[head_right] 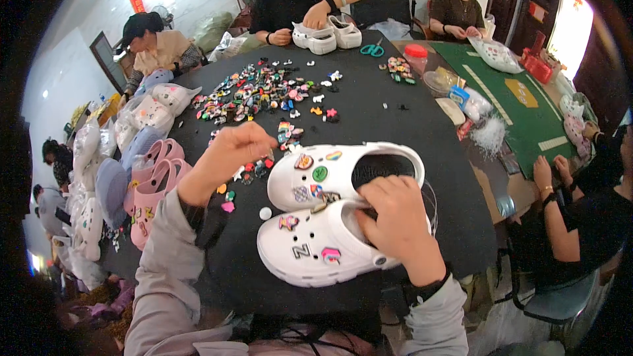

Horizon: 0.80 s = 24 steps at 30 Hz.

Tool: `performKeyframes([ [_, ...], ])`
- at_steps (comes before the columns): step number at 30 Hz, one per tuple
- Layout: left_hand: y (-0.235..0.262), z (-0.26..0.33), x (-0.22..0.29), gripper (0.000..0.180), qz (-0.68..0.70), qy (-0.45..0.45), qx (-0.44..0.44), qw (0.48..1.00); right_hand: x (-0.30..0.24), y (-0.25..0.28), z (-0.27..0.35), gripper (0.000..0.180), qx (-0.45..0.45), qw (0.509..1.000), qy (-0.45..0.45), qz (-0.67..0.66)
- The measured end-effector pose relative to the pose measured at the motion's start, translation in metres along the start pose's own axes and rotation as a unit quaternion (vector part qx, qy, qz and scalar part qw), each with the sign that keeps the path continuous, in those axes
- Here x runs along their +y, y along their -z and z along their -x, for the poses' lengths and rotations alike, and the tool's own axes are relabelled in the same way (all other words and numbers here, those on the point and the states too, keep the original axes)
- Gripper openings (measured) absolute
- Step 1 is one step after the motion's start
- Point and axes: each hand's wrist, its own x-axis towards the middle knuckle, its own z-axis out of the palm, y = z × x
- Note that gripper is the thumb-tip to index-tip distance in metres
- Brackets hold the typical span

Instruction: Decorating foam clogs with decorative charms and packing them into bags.

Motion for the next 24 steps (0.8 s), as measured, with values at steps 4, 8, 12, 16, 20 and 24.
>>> performKeyframes([
  [4,-0.047,0.047,0.051,0.020,-0.062,-0.060,-0.156,0.984,-0.002,-0.001,0.002,0.022,0.013,1.000,-0.001,0.002],
  [8,-0.068,0.057,0.049,0.026,-0.174,-0.083,-0.152,0.970,-0.003,-0.005,0.006,0.020,0.029,1.000,0.008,0.005],
  [12,-0.082,0.063,0.045,0.028,-0.253,-0.172,-0.006,0.952,-0.002,-0.007,0.009,0.021,0.029,1.000,0.009,0.004],
  [16,-0.088,0.075,0.033,0.025,-0.294,-0.197,0.006,0.935,0.000,-0.006,0.009,0.021,0.030,0.999,0.013,0.009],
  [20,-0.093,0.082,0.041,0.016,-0.316,-0.218,0.051,0.922,0.001,-0.005,0.009,0.021,0.025,1.000,0.009,0.005],
  [24,-0.092,0.084,0.031,0.016,-0.288,-0.204,0.046,0.935,0.001,-0.005,0.008,0.021,0.028,1.000,0.008,-0.002],
])
